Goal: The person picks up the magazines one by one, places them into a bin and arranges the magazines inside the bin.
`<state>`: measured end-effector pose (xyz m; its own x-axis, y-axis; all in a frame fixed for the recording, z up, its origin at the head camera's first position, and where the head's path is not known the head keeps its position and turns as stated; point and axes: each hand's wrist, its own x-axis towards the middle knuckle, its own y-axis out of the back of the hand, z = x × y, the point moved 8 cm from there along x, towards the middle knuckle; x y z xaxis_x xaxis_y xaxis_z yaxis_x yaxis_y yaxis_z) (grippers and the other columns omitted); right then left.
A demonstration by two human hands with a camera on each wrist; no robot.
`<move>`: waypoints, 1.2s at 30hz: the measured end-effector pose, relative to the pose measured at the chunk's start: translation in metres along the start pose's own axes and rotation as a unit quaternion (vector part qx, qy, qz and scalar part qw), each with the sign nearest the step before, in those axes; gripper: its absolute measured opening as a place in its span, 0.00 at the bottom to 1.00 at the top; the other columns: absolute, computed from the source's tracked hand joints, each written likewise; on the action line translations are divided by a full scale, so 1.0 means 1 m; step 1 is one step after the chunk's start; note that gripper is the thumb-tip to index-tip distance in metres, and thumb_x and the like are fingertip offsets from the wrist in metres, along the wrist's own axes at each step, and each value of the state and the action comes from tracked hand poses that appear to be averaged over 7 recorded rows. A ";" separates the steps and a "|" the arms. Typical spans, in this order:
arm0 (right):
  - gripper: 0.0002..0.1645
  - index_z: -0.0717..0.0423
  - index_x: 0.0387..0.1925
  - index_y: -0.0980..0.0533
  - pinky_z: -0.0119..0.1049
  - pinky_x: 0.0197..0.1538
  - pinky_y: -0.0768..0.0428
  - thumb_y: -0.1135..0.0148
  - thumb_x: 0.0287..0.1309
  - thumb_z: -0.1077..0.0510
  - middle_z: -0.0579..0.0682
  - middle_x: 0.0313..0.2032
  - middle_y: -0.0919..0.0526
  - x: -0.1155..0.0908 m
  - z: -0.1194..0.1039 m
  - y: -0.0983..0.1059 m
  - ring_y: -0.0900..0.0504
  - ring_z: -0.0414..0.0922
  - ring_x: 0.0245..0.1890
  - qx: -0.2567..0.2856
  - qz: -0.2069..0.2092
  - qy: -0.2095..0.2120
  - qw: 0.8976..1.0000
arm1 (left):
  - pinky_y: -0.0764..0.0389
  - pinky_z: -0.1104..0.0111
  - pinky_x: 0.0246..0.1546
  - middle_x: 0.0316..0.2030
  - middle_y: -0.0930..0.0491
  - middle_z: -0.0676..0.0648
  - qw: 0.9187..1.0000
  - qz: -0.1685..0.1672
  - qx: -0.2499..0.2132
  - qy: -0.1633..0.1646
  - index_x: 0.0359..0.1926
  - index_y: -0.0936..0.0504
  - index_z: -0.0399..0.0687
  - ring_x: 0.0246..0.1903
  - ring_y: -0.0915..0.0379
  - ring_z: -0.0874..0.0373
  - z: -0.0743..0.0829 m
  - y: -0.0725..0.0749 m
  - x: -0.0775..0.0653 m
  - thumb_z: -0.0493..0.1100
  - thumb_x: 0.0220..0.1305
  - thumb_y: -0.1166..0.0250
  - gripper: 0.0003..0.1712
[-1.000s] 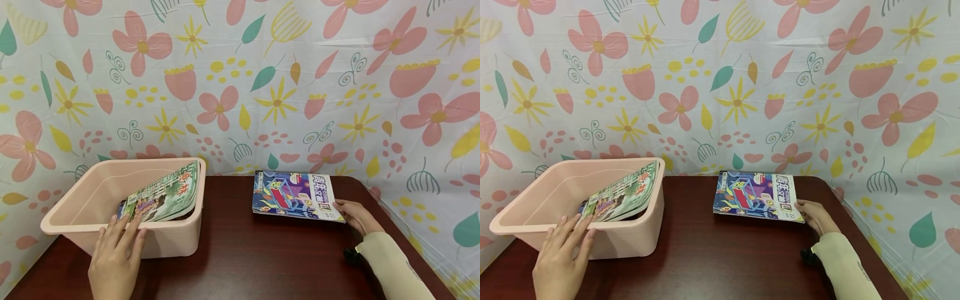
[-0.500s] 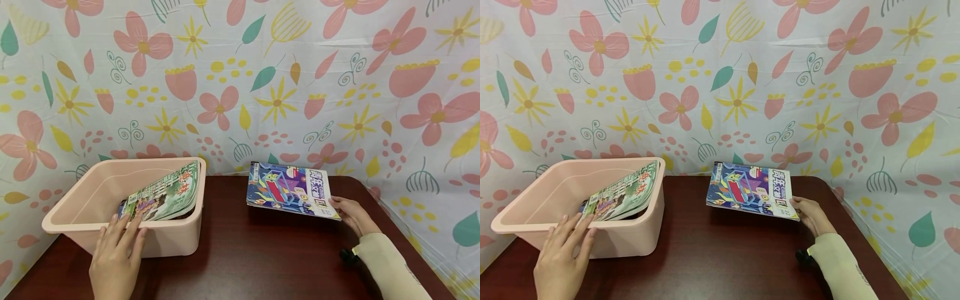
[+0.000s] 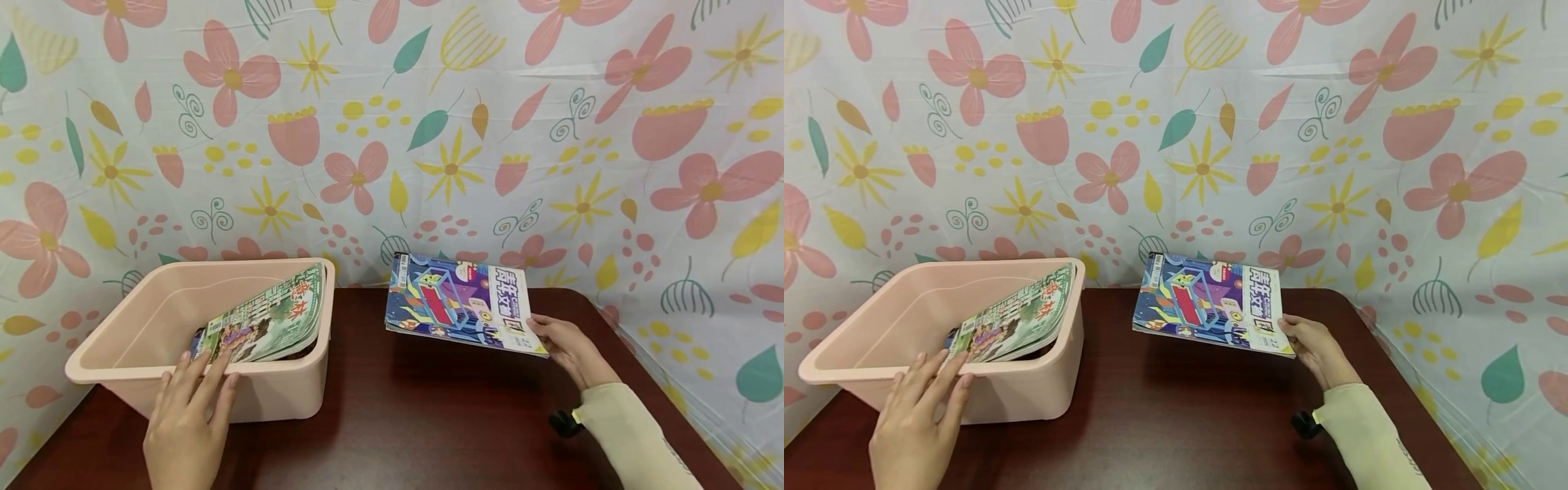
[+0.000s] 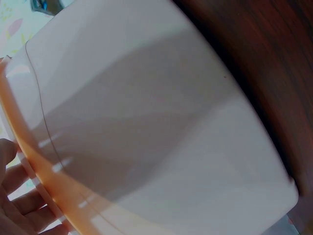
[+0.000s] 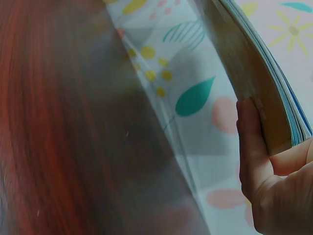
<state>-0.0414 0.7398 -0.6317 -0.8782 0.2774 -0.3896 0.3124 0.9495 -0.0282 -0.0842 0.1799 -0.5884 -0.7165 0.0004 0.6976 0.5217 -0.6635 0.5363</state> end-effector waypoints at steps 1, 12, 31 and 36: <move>0.40 0.74 0.71 0.65 0.30 0.36 0.17 0.56 0.71 0.64 0.43 0.31 0.18 -0.001 -0.001 -0.003 0.17 0.37 0.31 0.000 -0.004 0.001 1.000 | 0.44 0.57 0.70 0.53 0.21 0.39 1.000 0.001 0.000 0.000 0.53 0.17 0.47 0.62 0.33 0.42 0.000 0.000 0.000 0.68 0.70 0.57 0.36; 0.34 0.76 0.69 0.57 0.31 0.35 0.17 0.56 0.71 0.65 0.45 0.31 0.17 -0.006 -0.016 -0.025 0.17 0.38 0.32 0.021 -0.010 0.013 1.000 | 0.43 0.57 0.70 0.53 0.21 0.39 1.000 0.004 -0.002 -0.003 0.53 0.17 0.48 0.62 0.33 0.43 0.000 0.000 0.000 0.68 0.69 0.57 0.36; 0.16 0.67 0.56 0.34 0.31 0.35 0.17 0.53 0.70 0.65 0.47 0.31 0.16 -0.011 -0.042 -0.070 0.16 0.40 0.32 0.064 -0.048 0.036 0.996 | 0.45 0.59 0.71 0.54 0.21 0.39 1.000 -0.003 -0.001 0.003 0.53 0.17 0.48 0.63 0.34 0.44 0.001 0.001 -0.001 0.68 0.69 0.56 0.35; 0.16 0.67 0.57 0.38 0.31 0.36 0.17 0.54 0.70 0.65 0.48 0.32 0.16 -0.009 -0.047 -0.080 0.16 0.40 0.33 0.066 -0.054 0.037 0.996 | 0.45 0.59 0.71 0.54 0.21 0.39 1.000 -0.002 -0.003 0.003 0.53 0.17 0.47 0.64 0.35 0.44 0.001 0.001 0.000 0.68 0.69 0.56 0.36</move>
<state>-0.0751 0.6677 -0.5828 -0.9318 0.1891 -0.3097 0.2553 0.9481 -0.1893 -0.0834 0.1799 -0.5878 -0.7214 -0.0009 0.6925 0.5159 -0.6678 0.5366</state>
